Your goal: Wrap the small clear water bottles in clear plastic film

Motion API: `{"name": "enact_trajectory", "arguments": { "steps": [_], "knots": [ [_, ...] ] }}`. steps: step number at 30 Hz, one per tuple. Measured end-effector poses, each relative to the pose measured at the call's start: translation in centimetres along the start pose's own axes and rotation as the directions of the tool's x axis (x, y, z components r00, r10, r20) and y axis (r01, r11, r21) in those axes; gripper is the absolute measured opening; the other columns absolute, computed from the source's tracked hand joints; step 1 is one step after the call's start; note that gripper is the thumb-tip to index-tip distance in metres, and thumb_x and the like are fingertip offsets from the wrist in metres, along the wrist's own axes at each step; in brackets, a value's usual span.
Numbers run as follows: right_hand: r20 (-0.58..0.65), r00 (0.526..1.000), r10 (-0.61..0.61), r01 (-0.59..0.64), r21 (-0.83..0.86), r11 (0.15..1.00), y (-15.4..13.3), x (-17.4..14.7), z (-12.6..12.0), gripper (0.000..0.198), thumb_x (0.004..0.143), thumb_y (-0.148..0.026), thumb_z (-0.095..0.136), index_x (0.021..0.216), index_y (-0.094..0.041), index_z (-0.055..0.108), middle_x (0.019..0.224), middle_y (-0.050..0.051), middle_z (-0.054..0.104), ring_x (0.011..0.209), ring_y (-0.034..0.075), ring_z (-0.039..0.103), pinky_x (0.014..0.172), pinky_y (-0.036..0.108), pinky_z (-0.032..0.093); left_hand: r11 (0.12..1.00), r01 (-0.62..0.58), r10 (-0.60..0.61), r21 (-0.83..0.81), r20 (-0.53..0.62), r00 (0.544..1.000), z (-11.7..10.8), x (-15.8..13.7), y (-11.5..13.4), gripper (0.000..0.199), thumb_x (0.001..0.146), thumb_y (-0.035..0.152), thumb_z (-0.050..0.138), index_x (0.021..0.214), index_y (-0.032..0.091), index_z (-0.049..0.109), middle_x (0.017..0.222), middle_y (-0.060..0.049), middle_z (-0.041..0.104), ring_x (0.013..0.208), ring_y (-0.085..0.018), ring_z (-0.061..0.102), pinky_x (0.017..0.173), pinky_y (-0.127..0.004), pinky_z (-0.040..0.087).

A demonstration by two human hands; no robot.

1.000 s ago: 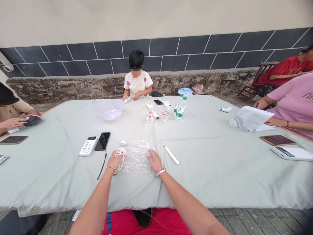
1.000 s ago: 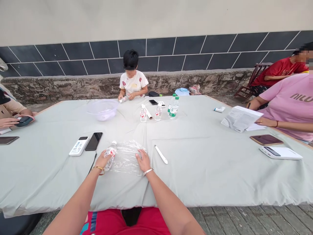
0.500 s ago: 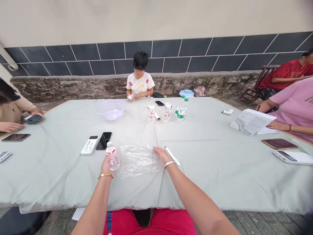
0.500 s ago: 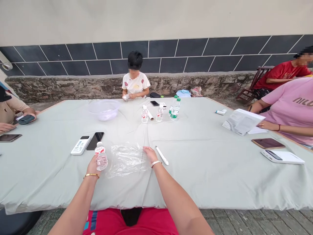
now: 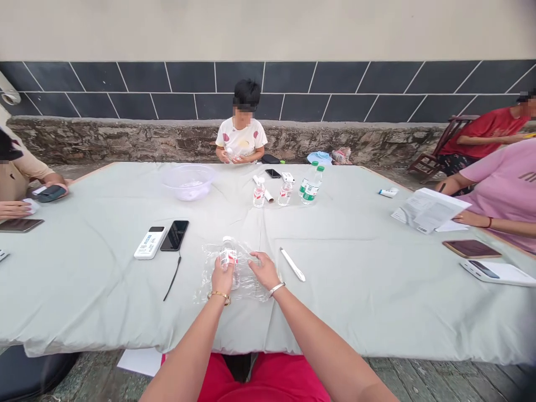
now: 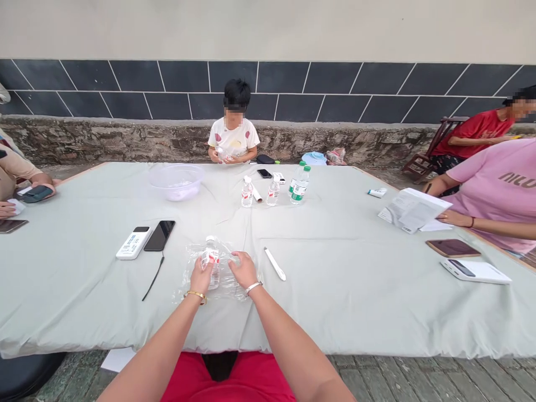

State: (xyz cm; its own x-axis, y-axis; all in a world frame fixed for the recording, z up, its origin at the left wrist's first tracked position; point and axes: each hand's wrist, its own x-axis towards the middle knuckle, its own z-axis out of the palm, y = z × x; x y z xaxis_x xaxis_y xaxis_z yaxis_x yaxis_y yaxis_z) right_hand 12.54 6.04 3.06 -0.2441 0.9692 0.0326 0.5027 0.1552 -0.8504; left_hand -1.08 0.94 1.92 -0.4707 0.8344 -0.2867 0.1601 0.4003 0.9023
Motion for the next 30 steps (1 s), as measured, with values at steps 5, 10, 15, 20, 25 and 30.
{"name": "enact_trajectory", "arguments": {
  "steps": [5,10,15,20,25,30],
  "knots": [
    [0.036,0.998,-0.056,0.064,-0.287,0.956,-2.4,-1.4,2.5,0.041,0.085,-0.039,0.039,0.119,-0.021,0.054,0.115,0.009,0.057,0.107,0.021,0.052,0.090,0.032,0.038,0.944,-0.156,0.131,0.292,0.102,0.986,0.6,-0.4,0.1,0.050,0.088,0.028,0.035,0.135,0.013,0.034,0.133,-0.015,0.047,0.125,-0.024,0.040,0.102,-0.035,0.029],
    [-0.024,1.000,0.012,-0.023,-0.513,0.858,-2.7,-0.7,0.9,0.059,0.075,-0.051,0.054,0.128,-0.025,0.046,0.123,0.011,0.052,0.111,0.030,0.045,0.090,0.042,0.034,0.857,-0.160,0.162,0.489,0.039,0.986,-3.0,-0.2,-0.9,0.044,0.084,0.023,0.040,0.127,0.015,0.047,0.136,-0.014,0.043,0.129,-0.026,0.033,0.106,-0.039,0.022],
    [-0.022,0.999,0.049,-0.053,-0.564,0.824,-2.8,0.9,-1.6,0.044,0.083,-0.035,0.045,0.127,-0.030,0.047,0.135,0.008,0.039,0.113,0.027,0.045,0.087,0.038,0.035,0.662,0.023,0.102,0.749,-0.121,0.987,-5.2,0.4,-0.9,0.058,0.080,0.045,0.045,0.131,0.018,0.042,0.135,-0.019,0.040,0.127,-0.034,0.032,0.098,-0.048,0.028],
    [-0.021,0.998,0.064,-0.064,-0.602,0.796,-1.0,1.4,-1.3,0.069,0.073,-0.045,0.057,0.136,-0.028,0.034,0.139,0.011,0.034,0.117,0.033,0.039,0.086,0.041,0.037,0.719,-0.028,0.065,0.694,-0.027,0.998,-4.9,1.2,-0.9,0.061,0.075,0.038,0.052,0.131,0.018,0.038,0.111,-0.019,0.058,0.102,-0.033,0.055,0.077,-0.039,0.041],
    [-0.140,0.977,0.162,-0.214,-0.577,0.788,1.0,1.8,-3.0,0.064,0.072,-0.041,0.055,0.129,-0.015,0.043,0.117,0.020,0.053,0.107,0.035,0.049,0.083,0.044,0.038,0.758,-0.117,0.074,0.641,0.095,0.993,-6.4,2.5,-2.3,0.024,0.075,0.020,0.048,0.096,0.022,0.059,0.073,-0.005,0.064,0.073,-0.022,0.061,0.065,-0.029,0.040],
    [-0.056,0.962,0.268,-0.274,-0.183,0.944,2.6,2.6,-4.6,0.031,0.055,-0.034,0.070,0.079,-0.017,0.064,0.083,0.012,0.067,0.088,0.031,0.060,0.076,0.037,0.042,0.789,-0.165,0.089,0.592,0.155,0.984,-8.6,2.9,-3.2,0.012,0.075,0.022,0.047,0.072,0.020,0.058,0.063,0.000,0.060,0.061,-0.015,0.055,0.058,-0.023,0.037]
  ]
}}
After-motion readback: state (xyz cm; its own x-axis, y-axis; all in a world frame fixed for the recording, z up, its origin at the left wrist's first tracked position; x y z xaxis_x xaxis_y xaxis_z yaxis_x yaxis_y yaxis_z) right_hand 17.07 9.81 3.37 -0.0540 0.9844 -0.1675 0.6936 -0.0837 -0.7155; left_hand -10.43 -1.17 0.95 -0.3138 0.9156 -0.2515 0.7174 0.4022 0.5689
